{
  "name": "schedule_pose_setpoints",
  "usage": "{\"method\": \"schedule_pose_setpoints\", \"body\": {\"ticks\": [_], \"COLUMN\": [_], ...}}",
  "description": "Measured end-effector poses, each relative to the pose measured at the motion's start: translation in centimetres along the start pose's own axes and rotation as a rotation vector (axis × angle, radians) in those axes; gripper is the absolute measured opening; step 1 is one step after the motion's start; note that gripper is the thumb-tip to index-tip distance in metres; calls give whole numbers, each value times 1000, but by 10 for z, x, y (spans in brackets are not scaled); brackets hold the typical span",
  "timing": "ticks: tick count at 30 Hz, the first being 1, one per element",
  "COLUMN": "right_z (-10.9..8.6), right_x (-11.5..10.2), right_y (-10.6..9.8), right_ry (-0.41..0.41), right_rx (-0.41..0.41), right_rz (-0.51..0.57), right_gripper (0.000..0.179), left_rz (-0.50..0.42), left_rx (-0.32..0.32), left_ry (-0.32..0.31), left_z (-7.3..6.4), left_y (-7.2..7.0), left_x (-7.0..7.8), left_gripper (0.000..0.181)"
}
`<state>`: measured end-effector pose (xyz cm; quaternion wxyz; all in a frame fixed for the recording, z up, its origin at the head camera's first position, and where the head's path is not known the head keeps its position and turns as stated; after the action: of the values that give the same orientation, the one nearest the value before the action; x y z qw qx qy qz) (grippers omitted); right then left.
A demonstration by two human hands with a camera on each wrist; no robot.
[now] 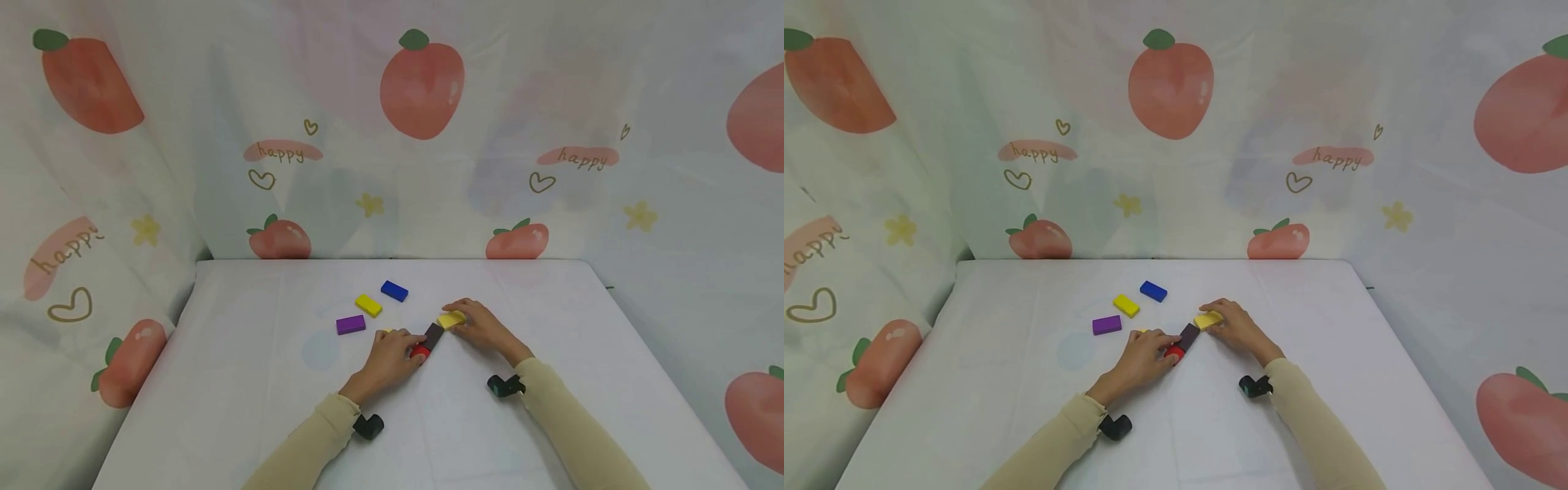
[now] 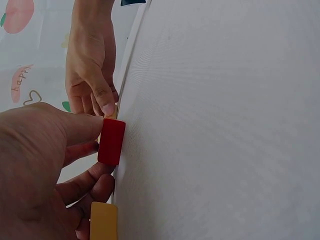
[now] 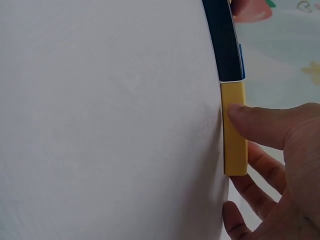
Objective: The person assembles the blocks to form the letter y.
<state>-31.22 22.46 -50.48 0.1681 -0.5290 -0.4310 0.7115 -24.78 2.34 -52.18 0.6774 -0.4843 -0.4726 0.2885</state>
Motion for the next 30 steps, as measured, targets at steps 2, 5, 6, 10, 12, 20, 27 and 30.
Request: {"method": "schedule_pose_setpoints", "body": {"ticks": [2, 5, 6, 10, 12, 20, 27, 30], "right_z": [-1, -4, -5, -12, -16, -21, -19, -19], "right_x": [0, 0, 1, 4, 5, 2, 3, 2], "right_y": [0, 0, 0, 0, 1, 5, 7, 9], "right_ry": [21, 51, 73, 217, 295, 432, 436, 436], "right_rx": [9, 53, 76, 184, 231, 300, 298, 291], "right_rz": [-4, 8, 14, 95, 124, 65, 54, 53], "right_gripper": [45, 48, 48, 50, 52, 59, 56, 54], "left_rz": [2, 12, 18, 25, 26, 24, 15, 17], "left_rx": [2, 11, 13, 23, 22, 13, 12, 10], "left_ry": [-1, 8, 10, 17, 16, 18, 20, 19], "left_z": [0, 0, 0, 0, -1, -3, -3, -3], "left_y": [0, 0, 0, -2, -4, -9, -8, -8], "left_x": [0, 1, 1, 1, 2, 4, 4, 4], "left_gripper": [40, 39, 39, 39, 39, 39, 39, 39]}}
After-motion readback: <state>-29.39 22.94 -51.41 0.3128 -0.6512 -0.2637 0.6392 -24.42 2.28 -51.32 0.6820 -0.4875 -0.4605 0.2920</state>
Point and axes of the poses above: each hand's wrist, its own z-axis towards the middle knuckle, its own y-axis out of the palm, x = y × z, the point moved 5 cm from there along z, towards the middle knuckle, and after that the axes turned 6 degrees about z, right-handed, at the moved point
